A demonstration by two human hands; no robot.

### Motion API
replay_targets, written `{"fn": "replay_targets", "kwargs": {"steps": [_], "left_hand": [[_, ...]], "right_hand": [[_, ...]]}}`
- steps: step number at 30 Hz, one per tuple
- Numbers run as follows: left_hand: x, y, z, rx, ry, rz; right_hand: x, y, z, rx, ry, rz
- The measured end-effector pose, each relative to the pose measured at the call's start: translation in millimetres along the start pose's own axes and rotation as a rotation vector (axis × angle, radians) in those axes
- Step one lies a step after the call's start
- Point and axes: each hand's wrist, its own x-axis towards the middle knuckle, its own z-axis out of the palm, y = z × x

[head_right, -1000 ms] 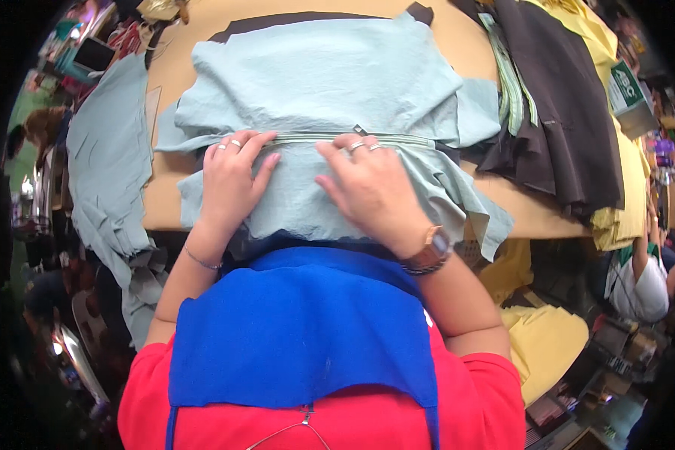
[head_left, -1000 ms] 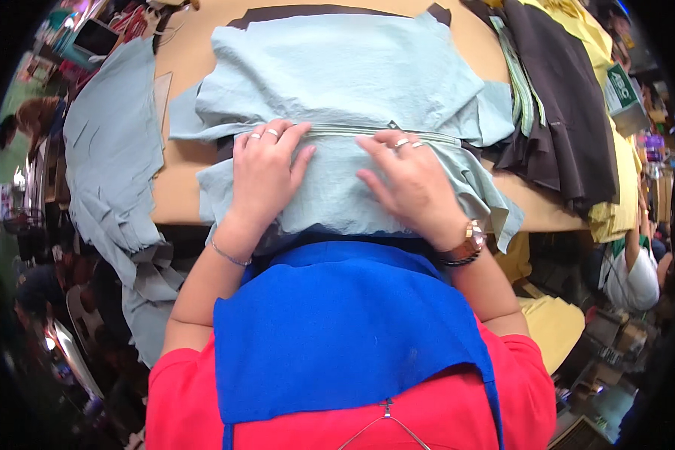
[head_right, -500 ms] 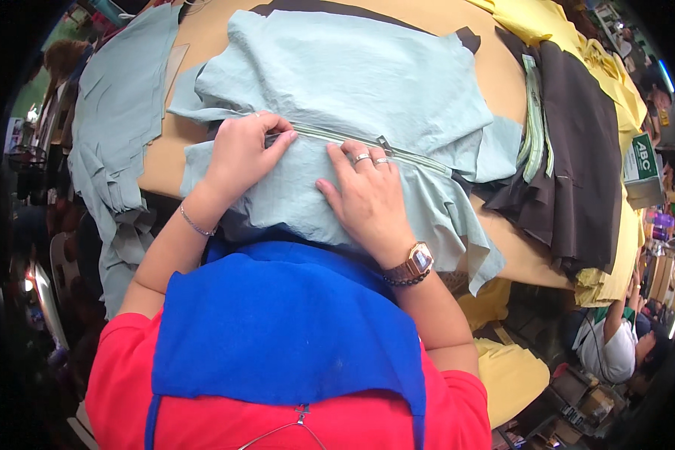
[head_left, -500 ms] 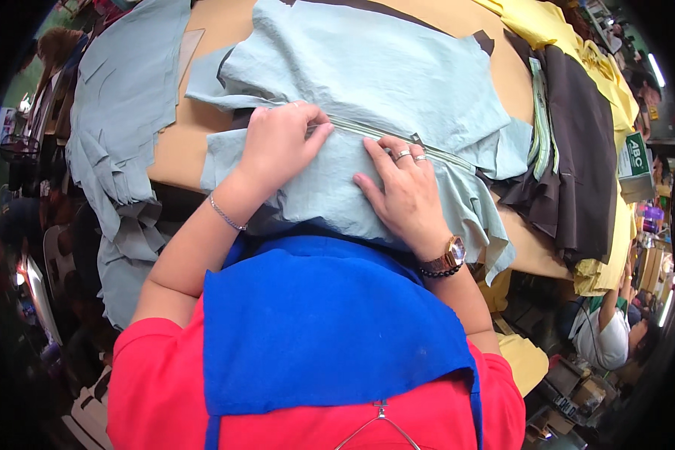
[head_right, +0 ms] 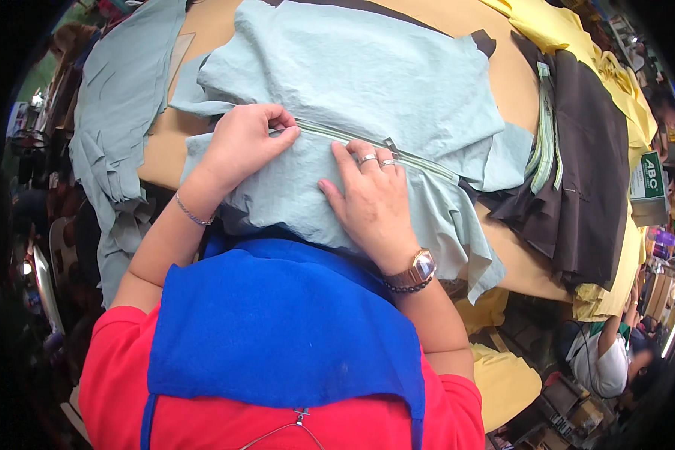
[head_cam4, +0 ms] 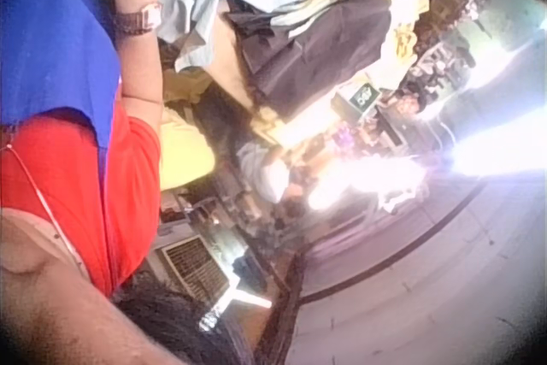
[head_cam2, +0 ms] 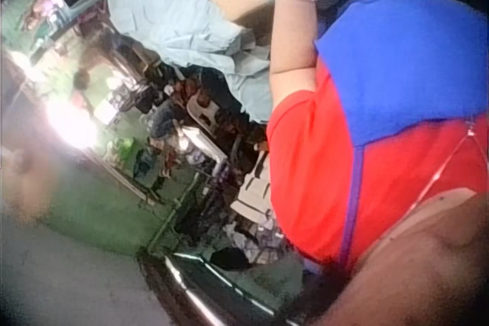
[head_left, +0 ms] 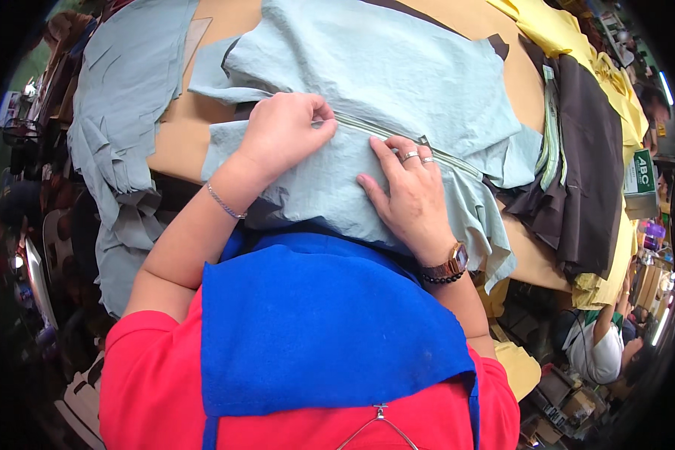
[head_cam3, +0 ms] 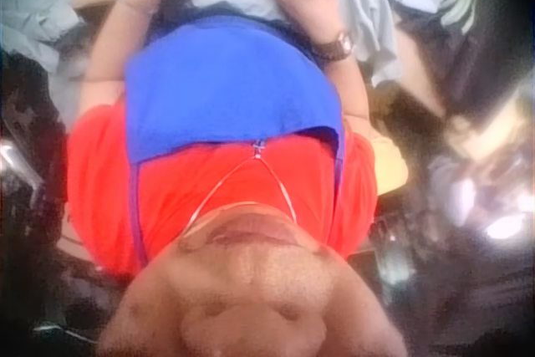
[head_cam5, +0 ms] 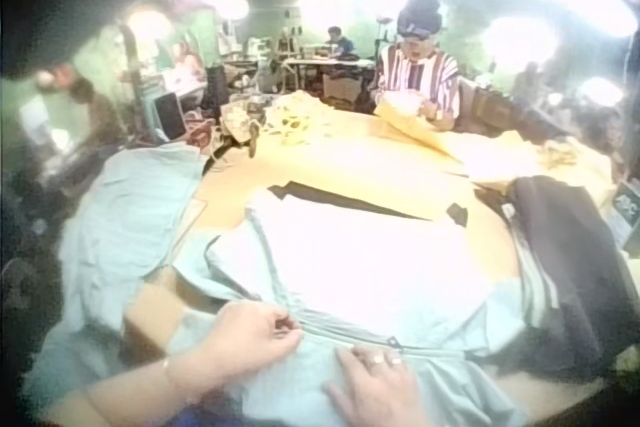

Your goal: The person aligns a green zipper against a light green fabric piece on a work table and luego places a brown fabric piece over it to align the edges by hand.

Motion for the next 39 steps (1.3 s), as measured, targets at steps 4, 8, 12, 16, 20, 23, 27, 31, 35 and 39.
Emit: {"fn": "replay_targets", "kwargs": {"steps": [4, 8, 12, 16, 20, 23, 27, 31, 35, 39], "left_hand": [[-2, 7, 0, 0.071, 0.006, 0.023], [-9, 8, -1, 0.198, 0.033, 0.136], [-25, -13, -7, 0.279, 0.169, 0.243], [-30, -30, -23, 0.234, 0.211, 0.229], [-23, -34, -30, -0.008, 0.167, 0.105], [-16, -24, -37, -0.039, 0.077, -0.059], [-15, -34, -29, -0.045, 0.128, -0.003], [-15, -34, -28, -0.016, 0.13, -0.018], [-14, -28, -36, -0.01, 0.065, -0.053], [-12, -46, -54, -0.238, -0.167, -0.204]], "right_hand": [[8, -6, -4, -0.001, -0.037, -0.008], [21, -19, 11, 0.051, 0.014, -0.101], [21, -20, 16, 0.009, 0.013, -0.091], [22, -20, 18, -0.004, 0.013, -0.103], [24, -22, 17, -0.016, -0.009, -0.09], [24, -22, 18, -0.013, -0.014, -0.083], [26, -23, 17, -0.01, -0.016, -0.079], [28, -26, 14, -0.04, -0.048, -0.089], [30, -27, 16, -0.085, -0.066, -0.082], [32, -27, 17, -0.075, -0.101, -0.065]]}}
